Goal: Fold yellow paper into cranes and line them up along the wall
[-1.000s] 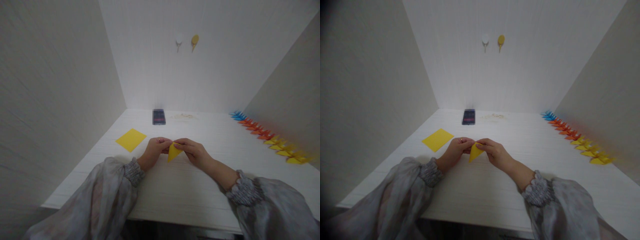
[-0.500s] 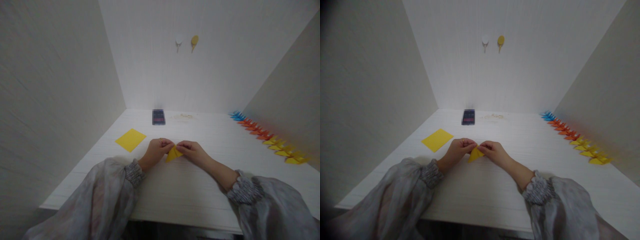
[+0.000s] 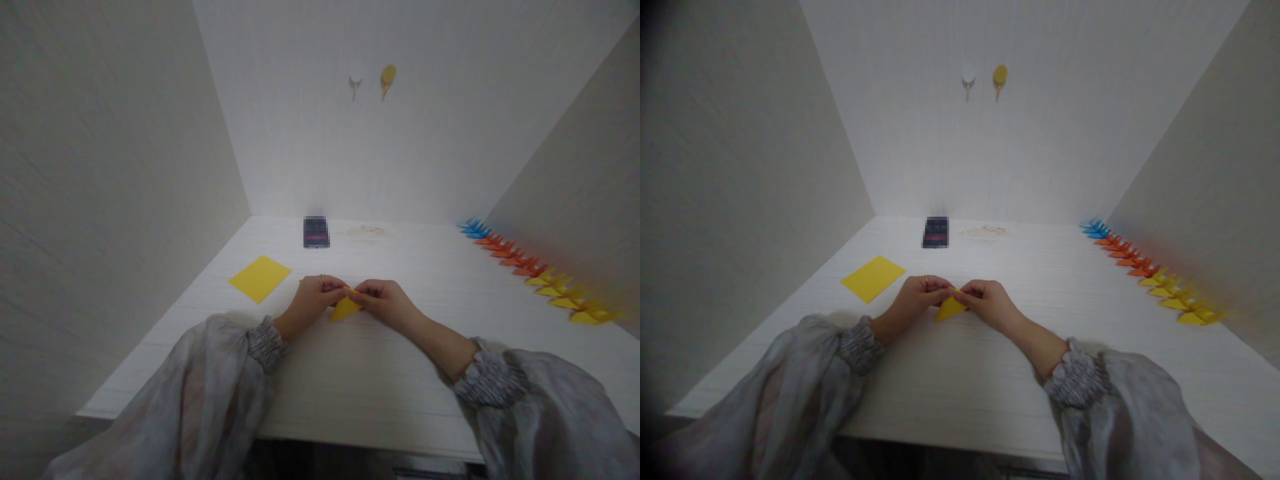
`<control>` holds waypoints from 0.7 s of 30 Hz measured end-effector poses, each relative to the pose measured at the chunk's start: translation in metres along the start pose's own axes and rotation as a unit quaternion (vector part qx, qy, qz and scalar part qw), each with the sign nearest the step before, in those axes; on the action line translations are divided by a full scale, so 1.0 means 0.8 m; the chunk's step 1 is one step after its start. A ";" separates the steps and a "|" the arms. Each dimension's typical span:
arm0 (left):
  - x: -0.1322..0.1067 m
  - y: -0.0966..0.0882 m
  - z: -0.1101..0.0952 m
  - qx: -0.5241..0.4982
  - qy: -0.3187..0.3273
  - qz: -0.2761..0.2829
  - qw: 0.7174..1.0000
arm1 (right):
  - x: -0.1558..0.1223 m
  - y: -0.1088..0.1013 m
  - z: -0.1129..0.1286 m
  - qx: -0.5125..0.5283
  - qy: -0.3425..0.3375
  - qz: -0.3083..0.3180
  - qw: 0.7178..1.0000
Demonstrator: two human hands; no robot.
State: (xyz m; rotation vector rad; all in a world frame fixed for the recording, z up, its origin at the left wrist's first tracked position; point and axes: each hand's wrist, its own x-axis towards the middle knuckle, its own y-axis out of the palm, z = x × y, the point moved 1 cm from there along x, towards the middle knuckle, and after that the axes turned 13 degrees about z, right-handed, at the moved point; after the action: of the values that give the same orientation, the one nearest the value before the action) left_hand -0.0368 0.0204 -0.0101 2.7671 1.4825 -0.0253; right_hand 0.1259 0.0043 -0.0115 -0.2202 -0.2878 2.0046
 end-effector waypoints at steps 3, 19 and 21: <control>0.000 0.000 0.000 -0.006 -0.011 -0.006 1.000 | 0.001 -0.001 -0.001 -0.016 0.002 -0.008 1.000; -0.002 0.001 -0.004 -0.019 -0.010 -0.006 1.000 | -0.001 0.002 0.001 -0.016 0.000 -0.016 1.000; -0.002 0.000 -0.003 -0.011 -0.008 -0.009 1.000 | -0.002 0.002 0.002 0.000 0.004 -0.015 1.000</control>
State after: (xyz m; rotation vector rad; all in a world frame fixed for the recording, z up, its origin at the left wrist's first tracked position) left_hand -0.0377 0.0187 -0.0079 2.7306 1.4952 -0.0315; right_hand 0.1248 0.0024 -0.0107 -0.2217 -0.2846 1.9747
